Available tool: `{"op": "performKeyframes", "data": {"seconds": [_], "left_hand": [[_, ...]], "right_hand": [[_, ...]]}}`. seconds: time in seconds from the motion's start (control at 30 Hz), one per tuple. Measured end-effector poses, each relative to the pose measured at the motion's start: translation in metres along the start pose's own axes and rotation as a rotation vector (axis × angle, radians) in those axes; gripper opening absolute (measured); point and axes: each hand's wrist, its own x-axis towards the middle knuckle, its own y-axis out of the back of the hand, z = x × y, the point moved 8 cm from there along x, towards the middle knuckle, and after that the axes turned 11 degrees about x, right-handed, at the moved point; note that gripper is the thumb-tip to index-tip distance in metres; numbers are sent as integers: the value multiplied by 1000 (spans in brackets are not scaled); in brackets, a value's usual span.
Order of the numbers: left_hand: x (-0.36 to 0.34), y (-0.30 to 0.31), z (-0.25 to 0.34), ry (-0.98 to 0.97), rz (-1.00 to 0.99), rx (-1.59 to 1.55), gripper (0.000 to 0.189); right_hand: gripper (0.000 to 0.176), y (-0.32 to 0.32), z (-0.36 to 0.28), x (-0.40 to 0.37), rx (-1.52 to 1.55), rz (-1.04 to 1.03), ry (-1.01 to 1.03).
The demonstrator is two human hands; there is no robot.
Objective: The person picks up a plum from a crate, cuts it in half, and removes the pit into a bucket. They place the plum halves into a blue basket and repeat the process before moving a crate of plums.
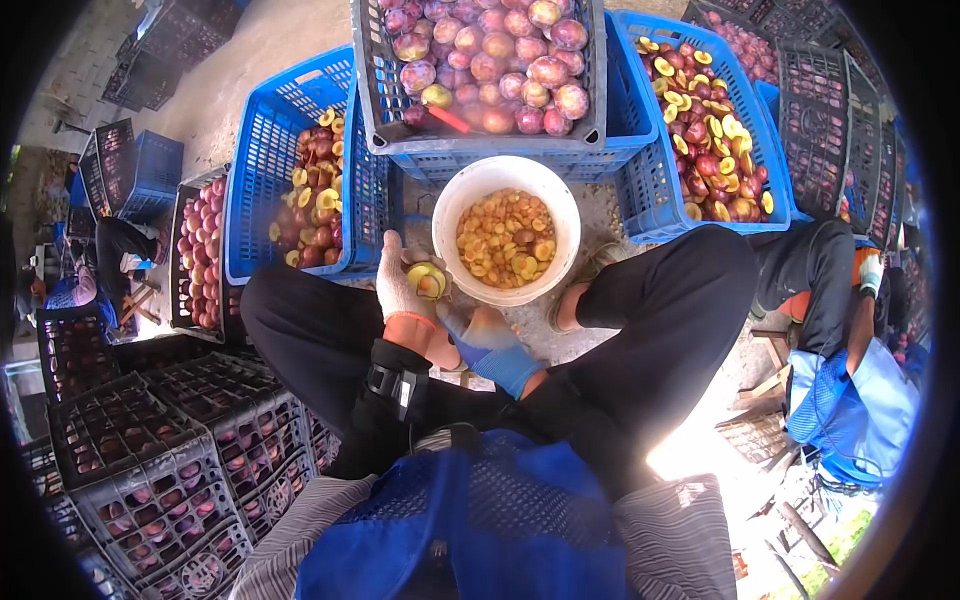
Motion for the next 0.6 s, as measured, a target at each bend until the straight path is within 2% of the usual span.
{"op": "performKeyframes", "data": {"seconds": [0.07,0.17,0.27,0.3,0.37,0.4,0.47,0.5,0.57,0.6], "left_hand": [[2,-1,-6,109,-20,1,57],[-6,-6,-4,94,8,-85,56],[-15,-6,24,-316,41,190,54],[-13,-8,29,-364,15,241,54],[-8,-10,26,-327,-21,210,54],[-8,-11,24,-306,-37,193,55],[-8,-11,8,-74,-116,53,55],[-9,-14,1,39,-155,-15,55],[-6,-17,21,-293,-169,192,54],[-10,-19,28,-453,-172,297,54]], "right_hand": [[52,0,-17,-5,-215,49,166],[51,-3,3,-5,155,-46,-145],[53,-15,31,-12,432,-180,-476],[53,-12,29,-6,391,-144,-345],[54,-8,25,1,306,-66,-86],[54,-7,19,1,277,-69,-50],[54,-6,5,-1,217,-78,18],[54,-8,11,-2,280,-113,-112],[55,-15,25,-11,403,-185,-379],[55,-14,25,-16,439,-198,-396]]}}
